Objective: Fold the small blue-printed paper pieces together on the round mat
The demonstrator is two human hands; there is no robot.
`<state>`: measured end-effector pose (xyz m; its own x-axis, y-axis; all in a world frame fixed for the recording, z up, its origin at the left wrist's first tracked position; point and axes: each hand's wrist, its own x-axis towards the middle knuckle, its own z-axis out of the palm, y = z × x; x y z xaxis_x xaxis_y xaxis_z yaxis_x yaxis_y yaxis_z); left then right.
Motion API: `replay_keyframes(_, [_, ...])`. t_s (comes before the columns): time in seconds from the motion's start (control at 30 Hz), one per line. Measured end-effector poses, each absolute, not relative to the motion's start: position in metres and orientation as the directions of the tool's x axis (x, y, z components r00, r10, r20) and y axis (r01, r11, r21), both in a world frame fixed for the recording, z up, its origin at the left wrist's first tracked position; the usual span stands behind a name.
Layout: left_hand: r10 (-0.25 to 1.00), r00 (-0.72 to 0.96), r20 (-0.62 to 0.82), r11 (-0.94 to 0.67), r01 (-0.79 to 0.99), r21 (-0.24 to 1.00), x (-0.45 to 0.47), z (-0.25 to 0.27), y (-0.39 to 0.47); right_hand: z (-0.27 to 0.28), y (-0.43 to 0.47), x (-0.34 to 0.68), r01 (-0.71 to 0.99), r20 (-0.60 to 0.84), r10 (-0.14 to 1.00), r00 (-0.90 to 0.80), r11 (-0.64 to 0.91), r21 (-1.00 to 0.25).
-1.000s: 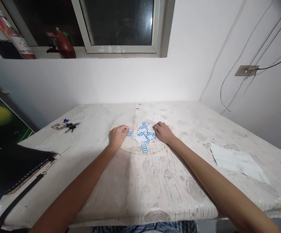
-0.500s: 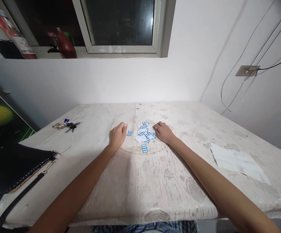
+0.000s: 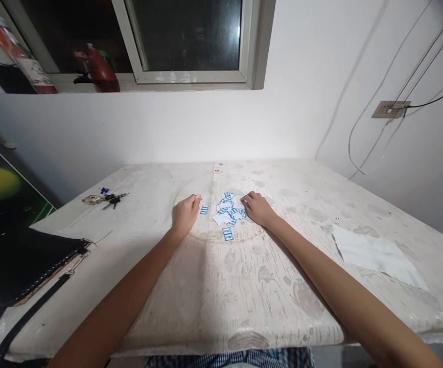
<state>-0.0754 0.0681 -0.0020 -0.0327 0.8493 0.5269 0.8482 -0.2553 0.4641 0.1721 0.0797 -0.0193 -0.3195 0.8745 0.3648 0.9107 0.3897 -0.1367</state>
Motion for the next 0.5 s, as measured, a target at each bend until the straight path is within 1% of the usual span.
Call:
replay_keyframes(0.1, [0.817, 0.01, 0.577, -0.322, 0.838, 0.441, -0.077, -0.0034, 0.0701, -0.0195, 0.08, 0.1721, 0.913, 0.363, 0.876, -0.318, 0.386, -0.133])
replay_keyframes(0.23, [0.792, 0.013, 0.61, -0.335, 0.845, 0.417, -0.0783, -0.0063, 0.0734, -0.02, 0.0806, 0.1722, 0.914, 0.36, 0.877, -0.319, 0.385, -0.128])
replay_keyframes(0.37, [0.801, 0.021, 0.599, -0.329, 0.851, 0.41, -0.078, -0.0073, 0.0746, -0.0198, 0.0799, 0.1724, 0.914, 0.358, 0.876, -0.323, 0.387, -0.122])
replay_keyframes(0.5, [0.826, 0.006, 0.563, -0.305, 0.846, 0.438, -0.0762, -0.0048, 0.0712, -0.0188, 0.0785, 0.172, 0.916, 0.353, 0.878, -0.324, 0.385, -0.117])
